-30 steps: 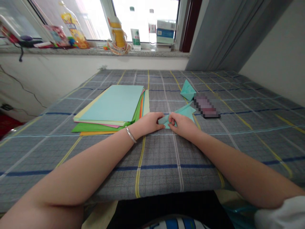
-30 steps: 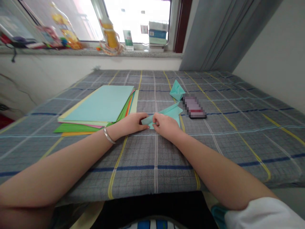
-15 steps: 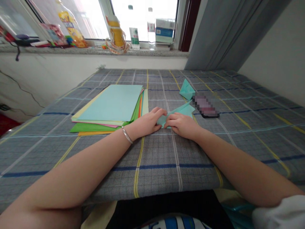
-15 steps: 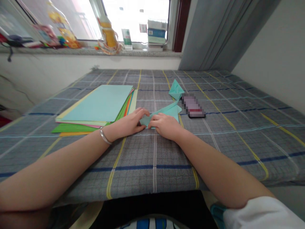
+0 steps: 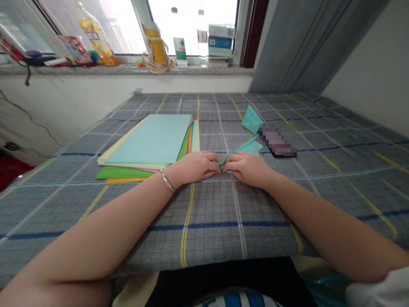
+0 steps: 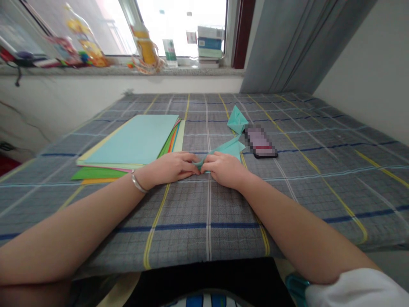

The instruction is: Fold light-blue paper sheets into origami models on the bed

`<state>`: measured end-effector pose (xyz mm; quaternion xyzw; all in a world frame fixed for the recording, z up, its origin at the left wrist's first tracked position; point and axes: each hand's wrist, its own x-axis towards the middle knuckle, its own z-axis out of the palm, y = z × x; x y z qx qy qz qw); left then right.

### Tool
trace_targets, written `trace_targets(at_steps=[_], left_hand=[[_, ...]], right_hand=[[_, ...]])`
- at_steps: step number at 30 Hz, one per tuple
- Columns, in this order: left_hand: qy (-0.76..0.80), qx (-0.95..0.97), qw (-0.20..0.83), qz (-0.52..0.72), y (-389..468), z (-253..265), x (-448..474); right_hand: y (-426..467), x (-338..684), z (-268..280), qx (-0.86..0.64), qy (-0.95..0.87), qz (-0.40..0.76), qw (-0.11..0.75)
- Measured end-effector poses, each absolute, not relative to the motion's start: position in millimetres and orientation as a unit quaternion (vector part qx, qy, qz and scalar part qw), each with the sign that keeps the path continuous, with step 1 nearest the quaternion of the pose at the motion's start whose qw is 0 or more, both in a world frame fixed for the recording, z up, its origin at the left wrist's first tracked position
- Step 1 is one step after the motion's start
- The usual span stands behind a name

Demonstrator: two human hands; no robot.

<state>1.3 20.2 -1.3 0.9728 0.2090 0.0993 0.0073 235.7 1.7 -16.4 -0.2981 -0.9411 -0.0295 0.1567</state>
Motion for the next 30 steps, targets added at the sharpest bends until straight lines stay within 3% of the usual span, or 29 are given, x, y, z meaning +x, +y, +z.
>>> trace_targets(at_steps=[7, 30], left_hand=[[0.209, 0.976, -0.042, 0.041, 15.9, 8.3, 4.6], [0.215, 0.974, -0.057, 0.043, 11.3, 11.6, 6.1]], right_hand=[[-4.4, 235.7, -7.9, -0.313, -0.94, -0.043, 0.129], [-10.4, 250.0, 1.9, -0.336, -0.934, -0.051, 0.109]])
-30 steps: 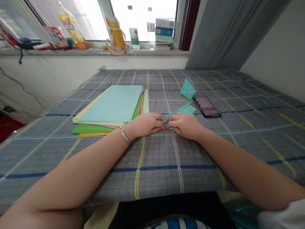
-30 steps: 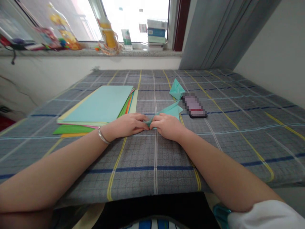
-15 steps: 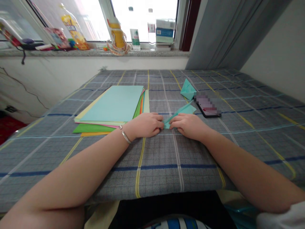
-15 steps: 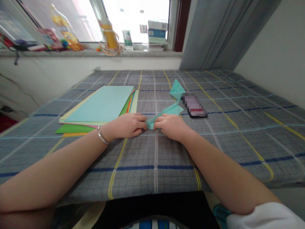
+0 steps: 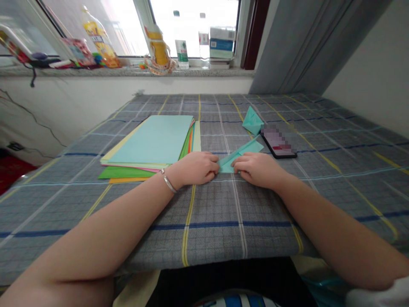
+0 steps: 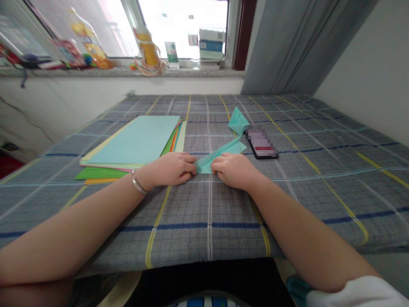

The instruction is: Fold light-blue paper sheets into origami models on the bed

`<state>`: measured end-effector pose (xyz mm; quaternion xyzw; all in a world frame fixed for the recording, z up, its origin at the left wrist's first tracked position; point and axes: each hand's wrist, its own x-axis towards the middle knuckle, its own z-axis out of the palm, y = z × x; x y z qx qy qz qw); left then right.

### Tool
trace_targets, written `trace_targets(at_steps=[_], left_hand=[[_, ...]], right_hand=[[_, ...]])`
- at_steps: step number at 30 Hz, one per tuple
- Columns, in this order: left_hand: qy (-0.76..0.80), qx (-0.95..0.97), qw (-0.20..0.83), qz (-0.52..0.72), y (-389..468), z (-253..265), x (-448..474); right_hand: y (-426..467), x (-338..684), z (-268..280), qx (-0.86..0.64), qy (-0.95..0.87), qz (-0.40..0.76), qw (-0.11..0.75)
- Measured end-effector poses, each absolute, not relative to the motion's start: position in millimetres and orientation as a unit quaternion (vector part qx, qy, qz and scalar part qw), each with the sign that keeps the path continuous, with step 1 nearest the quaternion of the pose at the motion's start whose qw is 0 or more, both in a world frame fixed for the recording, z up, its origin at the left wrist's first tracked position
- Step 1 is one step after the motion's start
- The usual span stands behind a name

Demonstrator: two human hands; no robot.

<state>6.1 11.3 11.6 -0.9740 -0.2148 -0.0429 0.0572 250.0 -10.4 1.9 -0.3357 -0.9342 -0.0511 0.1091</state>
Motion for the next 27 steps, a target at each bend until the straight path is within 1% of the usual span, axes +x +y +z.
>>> trace_targets(at_steps=[7, 13, 16, 19, 23, 25, 27], left_hand=[[-0.223, -0.972, 0.017, -0.076, 14.6, 10.1, 3.4], [-0.207, -0.975, -0.014, -0.085, 16.2, 14.5, 0.1], [-0.201, -0.971, -0.039, -0.123, 15.9, 13.2, -0.1], [-0.233, -0.952, -0.1, -0.173, 14.1, 7.7, 1.7], [-0.311, -0.911, -0.173, -0.207, 10.1, -2.1, 7.9], [-0.321, -0.9, -0.188, -0.227, 8.6, -5.6, 11.8], [-0.318, -0.901, -0.181, -0.231, 7.7, -7.6, 15.6]], right_hand=[[-9.8, 239.6, -6.3, -0.295, -0.945, -0.067, 0.125], [-6.9, 249.0, -2.5, -0.325, -0.938, -0.019, 0.122], [-6.4, 252.7, 0.3, -0.343, -0.931, 0.001, 0.124], [-6.0, 252.2, 0.9, -0.343, -0.932, 0.002, 0.119], [-5.5, 249.0, -2.1, -0.33, -0.936, -0.017, 0.123], [-5.4, 247.4, -4.5, -0.324, -0.938, -0.034, 0.12], [-5.5, 246.0, -6.6, -0.325, -0.937, -0.053, 0.113]])
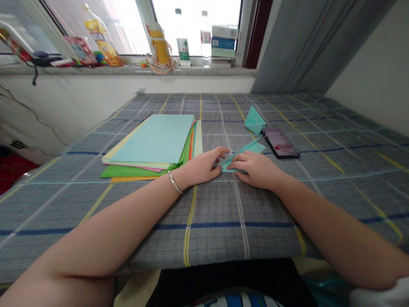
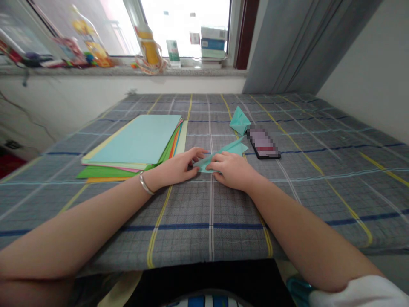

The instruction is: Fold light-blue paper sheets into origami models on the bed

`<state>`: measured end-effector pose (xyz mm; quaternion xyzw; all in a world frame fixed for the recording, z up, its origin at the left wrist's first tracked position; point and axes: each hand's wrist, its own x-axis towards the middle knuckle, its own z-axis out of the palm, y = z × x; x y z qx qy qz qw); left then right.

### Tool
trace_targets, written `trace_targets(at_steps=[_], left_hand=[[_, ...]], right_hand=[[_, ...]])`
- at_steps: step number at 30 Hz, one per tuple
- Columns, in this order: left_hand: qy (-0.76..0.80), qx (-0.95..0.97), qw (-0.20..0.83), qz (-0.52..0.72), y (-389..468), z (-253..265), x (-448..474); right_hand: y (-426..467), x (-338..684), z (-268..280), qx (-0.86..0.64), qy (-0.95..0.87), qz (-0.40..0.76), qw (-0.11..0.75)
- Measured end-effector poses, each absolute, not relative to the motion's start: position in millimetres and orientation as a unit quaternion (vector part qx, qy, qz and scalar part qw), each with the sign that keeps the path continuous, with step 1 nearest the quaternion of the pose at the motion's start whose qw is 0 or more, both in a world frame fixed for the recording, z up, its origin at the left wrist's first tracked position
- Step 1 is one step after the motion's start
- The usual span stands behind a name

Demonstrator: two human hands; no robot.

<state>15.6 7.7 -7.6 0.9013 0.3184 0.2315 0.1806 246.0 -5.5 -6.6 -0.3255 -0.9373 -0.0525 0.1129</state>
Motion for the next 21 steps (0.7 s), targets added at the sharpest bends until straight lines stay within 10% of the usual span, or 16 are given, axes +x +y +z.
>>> trace_targets(at_steps=[21], left_hand=[[0.369, 0.907, 0.031, 0.2, 7.4, -21.2, 31.7]], right_hand=[[-12.4, 237.3, -1.5, -0.364, -0.923, -0.1, 0.072]])
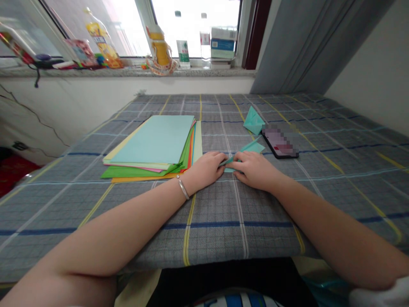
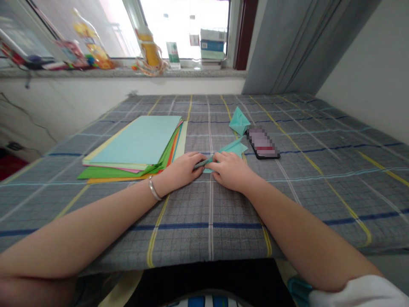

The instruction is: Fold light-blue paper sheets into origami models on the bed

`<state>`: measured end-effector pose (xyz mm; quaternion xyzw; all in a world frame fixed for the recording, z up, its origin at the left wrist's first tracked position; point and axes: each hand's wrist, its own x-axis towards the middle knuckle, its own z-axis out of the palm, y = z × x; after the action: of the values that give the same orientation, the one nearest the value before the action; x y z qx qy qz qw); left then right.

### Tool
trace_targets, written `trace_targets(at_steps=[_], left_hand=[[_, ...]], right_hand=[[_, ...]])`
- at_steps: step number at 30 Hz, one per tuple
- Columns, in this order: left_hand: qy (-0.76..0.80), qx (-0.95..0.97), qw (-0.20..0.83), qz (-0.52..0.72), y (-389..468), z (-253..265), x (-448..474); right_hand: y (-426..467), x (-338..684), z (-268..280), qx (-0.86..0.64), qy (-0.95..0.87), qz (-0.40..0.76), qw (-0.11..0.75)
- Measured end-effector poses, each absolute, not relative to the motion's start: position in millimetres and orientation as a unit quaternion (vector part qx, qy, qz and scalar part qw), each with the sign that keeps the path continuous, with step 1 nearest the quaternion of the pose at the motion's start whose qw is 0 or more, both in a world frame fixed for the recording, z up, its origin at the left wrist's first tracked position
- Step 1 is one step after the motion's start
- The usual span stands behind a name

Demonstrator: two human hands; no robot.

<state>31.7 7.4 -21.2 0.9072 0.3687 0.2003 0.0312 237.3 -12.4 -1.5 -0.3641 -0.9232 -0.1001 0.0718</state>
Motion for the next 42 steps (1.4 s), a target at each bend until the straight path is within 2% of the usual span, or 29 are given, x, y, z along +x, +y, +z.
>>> trace_targets(at_steps=[6, 10, 13, 16, 19, 26, 33, 42], left_hand=[[0.325, 0.929, 0.02, 0.174, 7.6, -17.6, 27.7], [0.3, 0.941, 0.016, 0.157, 8.2, -14.7, 25.4], [0.297, 0.945, 0.004, 0.137, 6.4, -12.5, 27.5], [0.291, 0.95, -0.026, 0.115, 3.6, -10.3, 30.3], [0.288, 0.951, -0.05, 0.102, 1.1, -8.5, 31.9], [0.294, 0.945, -0.084, 0.113, -1.9, -8.2, 34.4], [0.276, 0.952, -0.089, 0.099, -0.6, -8.6, 33.4], [0.27, 0.954, -0.101, 0.085, 0.2, -6.9, 33.1]], right_hand=[[-9.0, 247.5, 3.1, -0.369, -0.921, -0.084, 0.093], [-2.1, 266.2, 9.9, -0.376, -0.912, 0.011, 0.162], [2.4, 275.3, 11.7, -0.474, -0.854, 0.036, 0.212], [6.9, 278.1, 9.8, -0.545, -0.796, -0.002, 0.263], [9.9, 277.3, 6.9, -0.517, -0.803, -0.069, 0.289], [7.4, 270.0, 0.1, -0.407, -0.887, -0.122, 0.182], [14.9, 263.3, -6.4, -0.431, -0.881, -0.137, 0.138], [15.1, 265.3, -6.2, -0.48, -0.87, -0.064, 0.09]])
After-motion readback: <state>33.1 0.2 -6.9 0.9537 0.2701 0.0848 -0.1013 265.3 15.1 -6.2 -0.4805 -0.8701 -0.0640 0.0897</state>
